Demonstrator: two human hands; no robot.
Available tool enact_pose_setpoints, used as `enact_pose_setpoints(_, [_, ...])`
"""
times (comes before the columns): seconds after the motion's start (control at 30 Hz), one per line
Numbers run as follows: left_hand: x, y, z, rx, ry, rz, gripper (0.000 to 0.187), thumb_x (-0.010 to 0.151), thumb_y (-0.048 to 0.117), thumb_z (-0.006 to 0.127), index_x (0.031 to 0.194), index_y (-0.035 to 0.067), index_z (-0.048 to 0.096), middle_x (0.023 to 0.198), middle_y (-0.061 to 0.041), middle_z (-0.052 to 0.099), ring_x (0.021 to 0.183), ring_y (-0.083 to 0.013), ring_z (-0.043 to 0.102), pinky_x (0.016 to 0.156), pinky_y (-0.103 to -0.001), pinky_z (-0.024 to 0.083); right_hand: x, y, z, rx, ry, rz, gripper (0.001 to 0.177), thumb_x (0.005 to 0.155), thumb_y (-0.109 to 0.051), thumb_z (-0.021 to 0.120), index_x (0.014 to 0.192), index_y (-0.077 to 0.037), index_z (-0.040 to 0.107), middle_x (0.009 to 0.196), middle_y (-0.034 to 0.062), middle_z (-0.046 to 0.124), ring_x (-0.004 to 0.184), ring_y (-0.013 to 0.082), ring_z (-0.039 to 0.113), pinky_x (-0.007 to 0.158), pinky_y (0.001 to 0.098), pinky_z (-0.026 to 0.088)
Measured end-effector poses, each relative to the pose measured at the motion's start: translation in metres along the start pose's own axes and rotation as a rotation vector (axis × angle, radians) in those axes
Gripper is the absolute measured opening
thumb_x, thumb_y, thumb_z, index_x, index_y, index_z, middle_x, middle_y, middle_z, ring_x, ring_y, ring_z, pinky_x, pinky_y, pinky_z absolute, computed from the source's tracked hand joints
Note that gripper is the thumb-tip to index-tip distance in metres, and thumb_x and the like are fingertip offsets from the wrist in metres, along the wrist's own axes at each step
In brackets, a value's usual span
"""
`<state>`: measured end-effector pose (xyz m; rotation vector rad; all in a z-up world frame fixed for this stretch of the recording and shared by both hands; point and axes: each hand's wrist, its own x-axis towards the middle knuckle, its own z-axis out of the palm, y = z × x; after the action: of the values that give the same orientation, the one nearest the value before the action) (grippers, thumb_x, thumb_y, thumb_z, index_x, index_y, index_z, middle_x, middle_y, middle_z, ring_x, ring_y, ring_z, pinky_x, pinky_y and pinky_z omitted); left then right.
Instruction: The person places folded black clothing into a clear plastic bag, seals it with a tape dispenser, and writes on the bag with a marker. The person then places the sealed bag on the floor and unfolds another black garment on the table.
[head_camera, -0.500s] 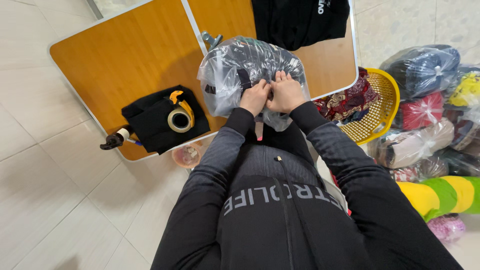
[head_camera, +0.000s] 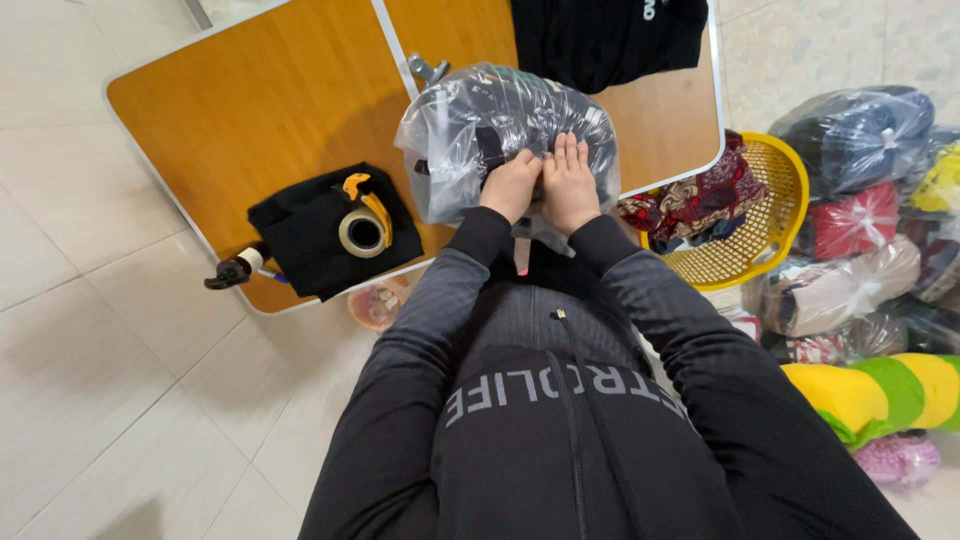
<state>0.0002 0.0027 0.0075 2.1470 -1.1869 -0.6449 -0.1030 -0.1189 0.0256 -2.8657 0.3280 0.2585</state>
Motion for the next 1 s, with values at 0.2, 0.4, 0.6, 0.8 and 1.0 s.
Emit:
enact_pose_setpoints(0.2, [-0.025,0.022,-0.036,-0.307,0.202,-0.118,0.024,0.085,-0.006,0.065,0.103,0.009,0.065,0.108,-0.011,0.064,0.101,-0.0346,0.069,0.086,-0.041,0.056,-0.011,0.011,0.019,0.102,0.082,-0.039,0.08,0.065,-0.032,0.088,0.128,0.011,0.063,0.148,0.0383,0.049,0.143,0.0495,0.043,0.12,0.057,0.03])
enact_pose_setpoints(0.4, [-0.033,0.035,-0.048,-0.315,0.287,-0.139,0.038,0.084,-0.007,0.064,0.121,0.003,0.065,0.126,-0.016,0.064,0.123,-0.0331,0.059,0.106,-0.042,0.048,-0.015,0.011,0.03,0.03,0.149,-0.053,0.067,0.074,-0.029,0.084,0.127,0.007,0.066,0.147,0.0351,0.054,0.142,0.0458,0.048,0.121,0.0541,0.035])
enact_pose_setpoints(0.6, [-0.017,0.016,-0.03,0.094,0.053,0.134,0.041,0.096,0.009,0.059,0.136,0.005,0.065,0.143,-0.009,0.062,0.141,-0.0277,0.051,0.124,-0.043,0.034,-0.015,0.013,0.037,0.065,0.25,-0.057,0.057,0.082,-0.029,0.081,0.123,0.009,0.068,0.143,0.0328,0.058,0.139,0.0444,0.053,0.119,0.0534,0.038])
enact_pose_setpoints(0.8, [-0.024,0.008,-0.024,0.311,0.061,0.255,0.047,0.087,0.015,0.062,0.13,-0.003,0.067,0.143,-0.013,0.062,0.143,-0.0285,0.048,0.124,-0.043,0.033,-0.015,0.015,0.035,0.104,0.245,-0.062,0.051,0.078,-0.023,0.079,0.12,0.005,0.071,0.142,0.0328,0.059,0.138,0.0441,0.054,0.118,0.0531,0.039])
enact_pose_setpoints(1.0, [-0.014,0.016,-0.037,0.006,0.088,0.17,0.029,0.09,0.016,0.072,0.115,0.0,0.071,0.127,-0.014,0.066,0.132,-0.0335,0.053,0.114,-0.045,0.041,-0.016,0.016,0.032,0.093,0.251,-0.05,0.047,0.08,-0.017,0.077,0.123,0.001,0.071,0.145,0.0291,0.059,0.14,0.0408,0.055,0.12,0.0501,0.04])
